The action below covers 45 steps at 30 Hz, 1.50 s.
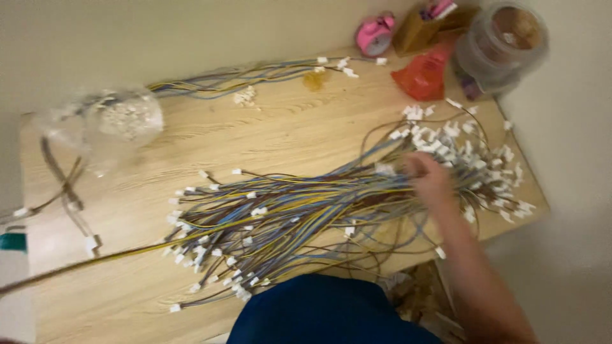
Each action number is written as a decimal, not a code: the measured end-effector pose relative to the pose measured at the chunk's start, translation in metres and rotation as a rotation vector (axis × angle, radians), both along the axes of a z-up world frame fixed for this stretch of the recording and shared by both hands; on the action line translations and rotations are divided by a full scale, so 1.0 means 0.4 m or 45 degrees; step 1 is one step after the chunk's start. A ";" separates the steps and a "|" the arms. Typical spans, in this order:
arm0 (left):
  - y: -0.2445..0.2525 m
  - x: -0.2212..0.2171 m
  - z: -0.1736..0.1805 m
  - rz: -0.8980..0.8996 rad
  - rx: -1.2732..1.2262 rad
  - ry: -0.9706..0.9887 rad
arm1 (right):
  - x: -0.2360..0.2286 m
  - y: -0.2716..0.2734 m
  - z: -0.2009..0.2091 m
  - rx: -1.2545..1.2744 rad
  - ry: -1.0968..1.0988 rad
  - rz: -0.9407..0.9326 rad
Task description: Assembling and organizing electronic wire harnesses by attaching small plastic connectors to the wire ends.
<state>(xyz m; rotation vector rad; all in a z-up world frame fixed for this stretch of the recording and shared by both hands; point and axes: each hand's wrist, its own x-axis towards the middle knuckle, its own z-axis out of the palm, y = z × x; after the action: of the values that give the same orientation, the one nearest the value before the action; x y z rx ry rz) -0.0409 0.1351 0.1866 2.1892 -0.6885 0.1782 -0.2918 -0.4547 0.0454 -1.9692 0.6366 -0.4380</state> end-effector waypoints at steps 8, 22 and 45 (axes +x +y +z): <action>0.050 0.131 -0.055 0.265 -0.449 -0.083 | 0.067 -0.205 0.246 -0.781 0.323 -0.283; -0.126 0.460 -0.488 0.541 -0.579 0.939 | 0.516 -0.396 0.011 -1.387 1.184 0.193; -0.245 0.520 -0.575 0.480 -0.530 1.124 | 0.515 -0.188 -0.247 -0.861 0.701 0.219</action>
<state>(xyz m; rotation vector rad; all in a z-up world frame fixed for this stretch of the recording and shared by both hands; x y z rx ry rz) 0.1670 0.0372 -0.0436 1.7195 0.2423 -0.4057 -0.0860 -0.5298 -0.0533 -2.8083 0.7032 0.0238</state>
